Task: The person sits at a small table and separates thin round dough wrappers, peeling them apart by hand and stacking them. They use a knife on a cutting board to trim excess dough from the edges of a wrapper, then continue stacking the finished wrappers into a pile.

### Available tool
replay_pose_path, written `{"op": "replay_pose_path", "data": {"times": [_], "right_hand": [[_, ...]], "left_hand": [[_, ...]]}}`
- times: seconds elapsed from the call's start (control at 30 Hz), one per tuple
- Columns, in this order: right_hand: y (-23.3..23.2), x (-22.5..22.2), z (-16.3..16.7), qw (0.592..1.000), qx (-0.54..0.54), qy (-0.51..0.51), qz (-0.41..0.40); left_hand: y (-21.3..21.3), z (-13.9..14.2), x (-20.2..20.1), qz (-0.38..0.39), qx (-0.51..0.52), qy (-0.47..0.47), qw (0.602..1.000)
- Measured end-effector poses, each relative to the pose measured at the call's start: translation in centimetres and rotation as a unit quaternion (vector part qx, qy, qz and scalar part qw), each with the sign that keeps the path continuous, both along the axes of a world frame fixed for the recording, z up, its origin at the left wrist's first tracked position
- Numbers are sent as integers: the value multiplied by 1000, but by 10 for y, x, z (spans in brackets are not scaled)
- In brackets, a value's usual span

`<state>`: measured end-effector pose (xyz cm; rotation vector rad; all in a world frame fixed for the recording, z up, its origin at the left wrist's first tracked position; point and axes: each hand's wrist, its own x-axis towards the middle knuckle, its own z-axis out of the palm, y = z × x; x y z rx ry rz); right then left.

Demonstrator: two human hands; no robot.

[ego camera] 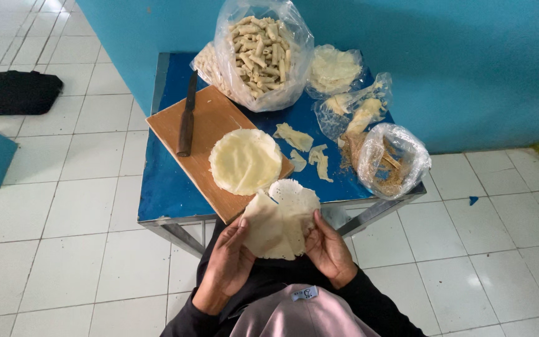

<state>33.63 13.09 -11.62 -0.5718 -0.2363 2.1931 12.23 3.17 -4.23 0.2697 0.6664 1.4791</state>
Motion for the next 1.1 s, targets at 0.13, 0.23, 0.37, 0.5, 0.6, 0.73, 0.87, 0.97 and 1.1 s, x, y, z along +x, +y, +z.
{"op": "replay_pose_path", "data": {"times": [0.13,0.23,0.37,0.5,0.6,0.73,0.87,0.97,1.1], "right_hand": [[2,4,-6,999,14,22,47],[3,5,-12,980,39,180,82],[12,18,-16,999,-16,38,17],[32,44,-20,999,-1,-39,1],[43,56,-29,992,-28,-109,50],[60,59,-6,992,66,9,110],[105,46,84,959,217,-184,-5],[125,-1,141,842,459,-283,-18],[116,-75,146,588,725,-359,13]], "left_hand": [[-13,0,-13,15,21,-43,999],[-22,0,-22,37,29,-58,997],[-38,6,-34,95,0,-40,995],[-52,18,-58,175,11,-26,984],[-69,28,-84,251,15,35,967],[-80,31,-111,313,30,64,947],[-82,31,-120,332,66,56,939],[-79,32,-121,341,72,57,936],[-80,38,-120,348,95,41,932]]}}
